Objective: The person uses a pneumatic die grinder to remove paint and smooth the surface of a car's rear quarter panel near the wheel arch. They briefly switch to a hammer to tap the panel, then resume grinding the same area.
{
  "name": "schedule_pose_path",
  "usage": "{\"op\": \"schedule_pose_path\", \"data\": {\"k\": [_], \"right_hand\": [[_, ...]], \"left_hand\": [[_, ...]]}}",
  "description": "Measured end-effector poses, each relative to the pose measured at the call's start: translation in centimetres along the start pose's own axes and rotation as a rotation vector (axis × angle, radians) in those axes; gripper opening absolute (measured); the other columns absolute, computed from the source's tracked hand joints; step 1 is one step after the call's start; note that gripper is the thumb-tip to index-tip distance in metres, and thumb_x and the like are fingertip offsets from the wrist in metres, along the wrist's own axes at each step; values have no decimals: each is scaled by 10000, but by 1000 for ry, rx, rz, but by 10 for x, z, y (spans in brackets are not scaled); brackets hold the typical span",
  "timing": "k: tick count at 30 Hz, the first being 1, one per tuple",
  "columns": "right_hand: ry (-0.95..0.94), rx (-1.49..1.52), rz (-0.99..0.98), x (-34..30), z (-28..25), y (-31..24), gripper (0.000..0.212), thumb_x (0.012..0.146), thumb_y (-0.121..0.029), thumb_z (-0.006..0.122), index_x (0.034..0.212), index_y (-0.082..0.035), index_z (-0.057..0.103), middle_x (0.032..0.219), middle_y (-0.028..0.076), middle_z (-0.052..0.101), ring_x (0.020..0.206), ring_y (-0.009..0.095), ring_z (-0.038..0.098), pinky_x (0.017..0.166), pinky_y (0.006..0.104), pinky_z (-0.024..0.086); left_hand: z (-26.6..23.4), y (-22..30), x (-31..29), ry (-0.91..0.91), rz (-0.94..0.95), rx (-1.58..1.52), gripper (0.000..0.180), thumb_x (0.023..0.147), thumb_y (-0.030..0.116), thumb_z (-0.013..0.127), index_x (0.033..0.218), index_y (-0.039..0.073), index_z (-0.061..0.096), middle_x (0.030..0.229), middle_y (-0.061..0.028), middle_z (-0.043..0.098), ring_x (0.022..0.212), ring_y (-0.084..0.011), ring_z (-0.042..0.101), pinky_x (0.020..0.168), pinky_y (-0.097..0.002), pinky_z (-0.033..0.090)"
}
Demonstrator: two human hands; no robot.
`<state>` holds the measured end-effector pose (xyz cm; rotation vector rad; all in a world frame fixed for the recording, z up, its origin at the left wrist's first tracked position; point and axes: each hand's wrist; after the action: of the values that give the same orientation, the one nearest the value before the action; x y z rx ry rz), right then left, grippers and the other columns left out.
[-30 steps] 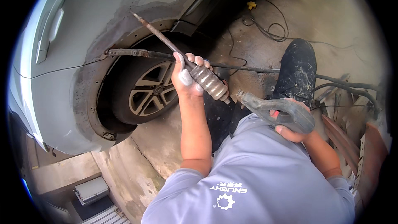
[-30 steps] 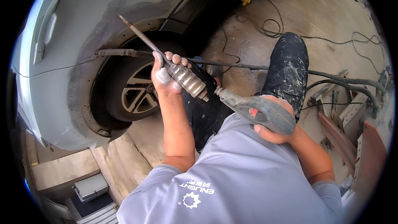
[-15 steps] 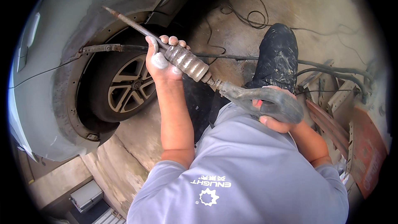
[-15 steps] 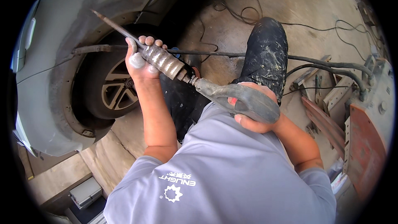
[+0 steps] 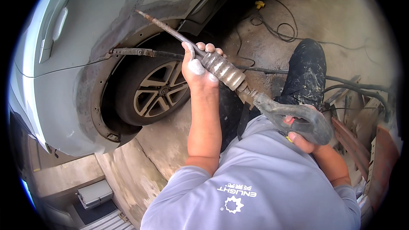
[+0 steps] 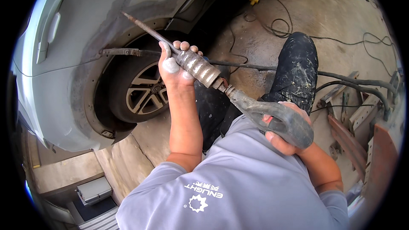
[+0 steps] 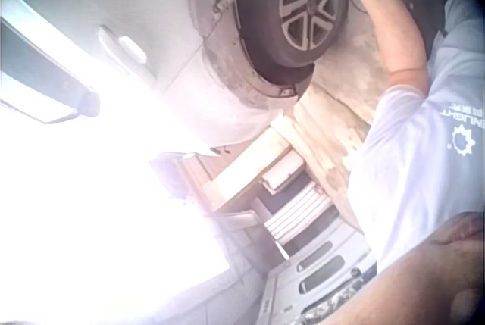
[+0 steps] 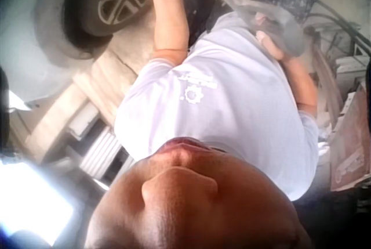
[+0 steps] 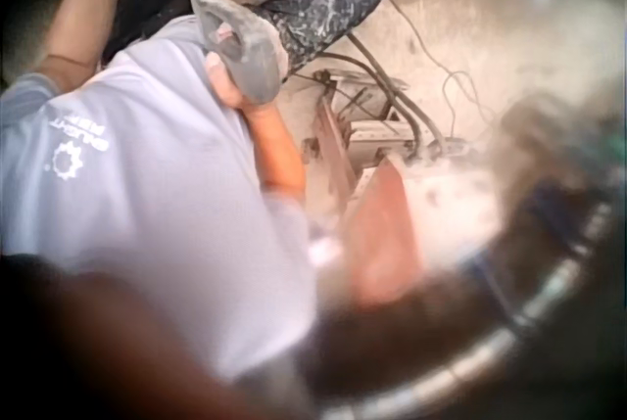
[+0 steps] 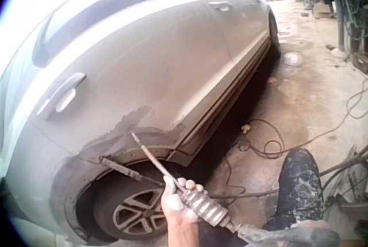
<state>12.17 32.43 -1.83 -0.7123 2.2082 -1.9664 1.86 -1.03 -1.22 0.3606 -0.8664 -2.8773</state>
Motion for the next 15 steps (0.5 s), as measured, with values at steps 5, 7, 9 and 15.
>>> {"op": "schedule_pose_path", "data": {"k": [5,7,9,15], "right_hand": [[179,265,-35,3,18,11,438,681,-128,766,1090,18,715,1085,160,702,1088,314,664,978,403,514],[111,124,-107,6,9,14,449,675,-122,769,1094,29,711,1090,177,700,1093,319,666,984,401,513],[29,7,-133,6,3,15,449,673,-113,769,1093,34,708,1095,185,702,1072,322,674,975,397,518],[-1,83,-33,9,3,18,421,684,-103,760,1082,22,707,1081,168,711,966,307,697,893,374,543]], "left_hand": [[-3,8,4,-15,-58,-11,556,1060,601,402,894,106,591,826,-105,638,800,-361,634,746,-526,541],[-8,23,16,-53,-54,-5,624,1044,656,364,923,84,583,841,-116,631,808,-377,626,766,-539,531],[-11,40,30,-68,-19,29,666,1043,674,322,953,64,573,856,-126,625,809,-381,625,767,-542,532],[-13,-8,10,167,91,109,557,1061,618,383,868,127,561,766,-84,609,706,-320,616,661,-469,529]]}}
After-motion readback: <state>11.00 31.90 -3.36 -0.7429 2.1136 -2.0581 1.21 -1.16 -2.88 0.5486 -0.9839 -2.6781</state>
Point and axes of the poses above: each hand's wrist, its own x-axis towards the middle knuckle, its own z-axis out of the palm, y = z × x
